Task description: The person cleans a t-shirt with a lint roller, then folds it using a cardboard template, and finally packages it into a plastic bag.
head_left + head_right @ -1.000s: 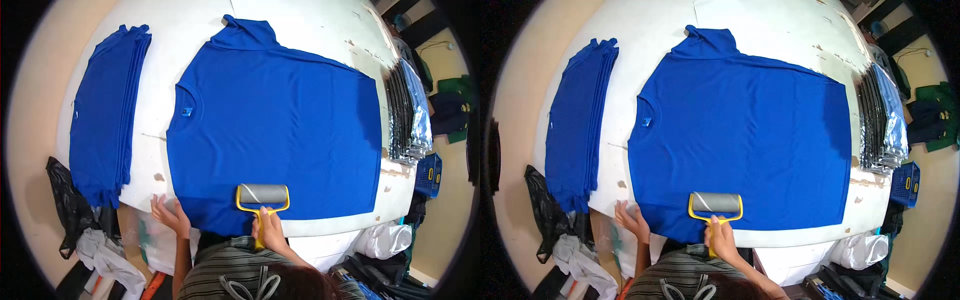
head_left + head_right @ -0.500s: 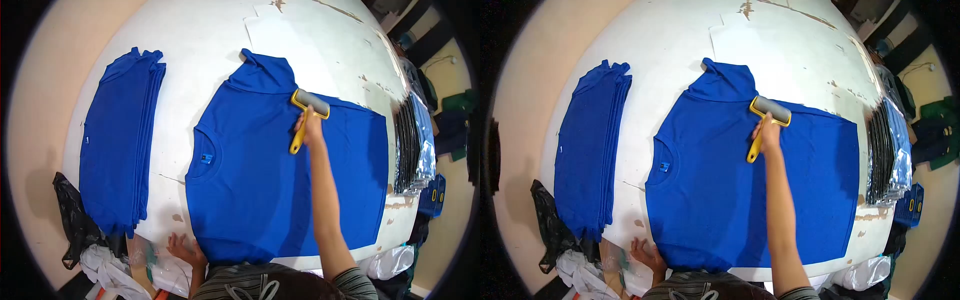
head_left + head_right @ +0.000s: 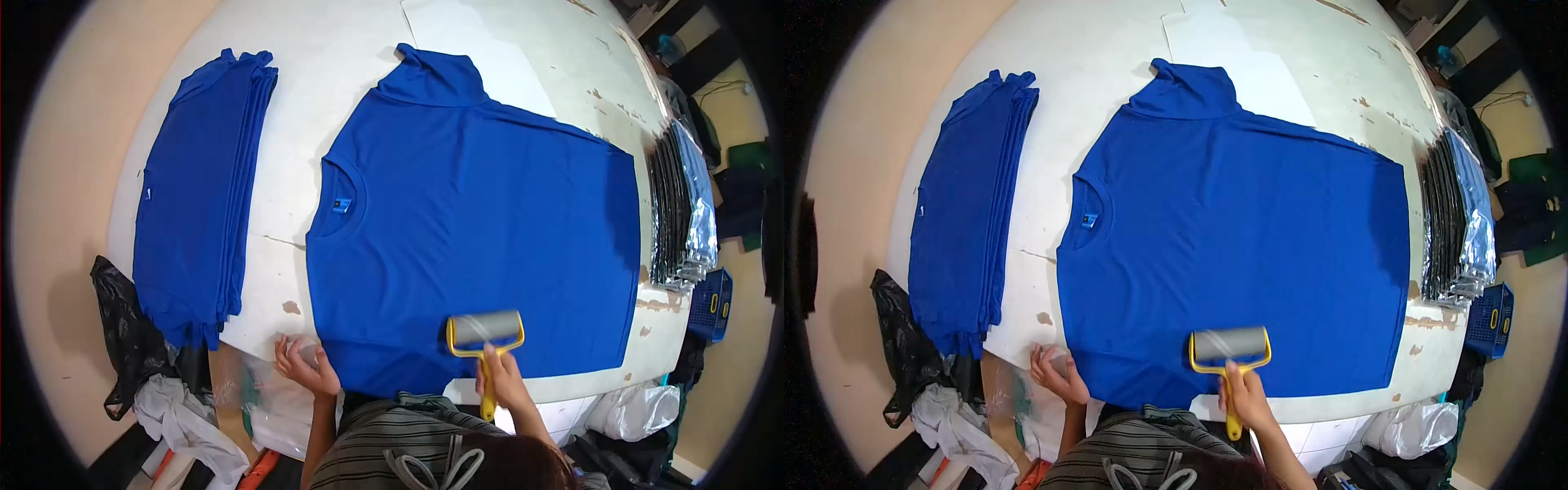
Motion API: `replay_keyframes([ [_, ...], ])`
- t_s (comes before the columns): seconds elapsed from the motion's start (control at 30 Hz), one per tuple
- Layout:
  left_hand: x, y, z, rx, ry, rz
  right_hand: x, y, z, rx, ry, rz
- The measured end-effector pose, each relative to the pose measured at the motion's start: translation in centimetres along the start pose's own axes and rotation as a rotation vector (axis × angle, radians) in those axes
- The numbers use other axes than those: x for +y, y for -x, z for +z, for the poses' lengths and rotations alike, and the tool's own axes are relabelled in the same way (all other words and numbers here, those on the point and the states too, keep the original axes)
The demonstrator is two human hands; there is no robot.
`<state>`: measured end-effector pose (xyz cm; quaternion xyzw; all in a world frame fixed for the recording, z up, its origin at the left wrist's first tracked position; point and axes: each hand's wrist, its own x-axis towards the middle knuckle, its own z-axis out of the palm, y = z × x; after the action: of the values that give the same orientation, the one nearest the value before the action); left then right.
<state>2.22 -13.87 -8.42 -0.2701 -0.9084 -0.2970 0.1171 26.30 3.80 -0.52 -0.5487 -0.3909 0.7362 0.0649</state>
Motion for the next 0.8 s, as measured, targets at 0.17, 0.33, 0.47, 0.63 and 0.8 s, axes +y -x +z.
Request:
replay_keyframes([
  [0.17,-0.1,0.3,-0.2,-0.020,-0.014,-0.008,0.8,3.0,-0.4,0.009,0.028,0.104],
  [0.33,0.3,0.0,-0.8,-0.046,-0.010,-0.070,-3.0,1.7,3.1,-0.095,0.191,-0.016],
  [0.47,0.5,-0.3,-0.4,-0.015,0.044,-0.116,-4.0,-2.7,5.7,-0.127,0.255,-0.023],
  [0.63,0.4,-0.2,-0.4,-0.065,-0.028,-0.145,-6.9,-10.2,8.6,-0.113,0.171,-0.206],
  [0.8,-0.1,0.0,-0.3,-0.065,-0.047,-0.178,-18.8,-25.2,13.4,-0.187,0.121,-0.514],
])
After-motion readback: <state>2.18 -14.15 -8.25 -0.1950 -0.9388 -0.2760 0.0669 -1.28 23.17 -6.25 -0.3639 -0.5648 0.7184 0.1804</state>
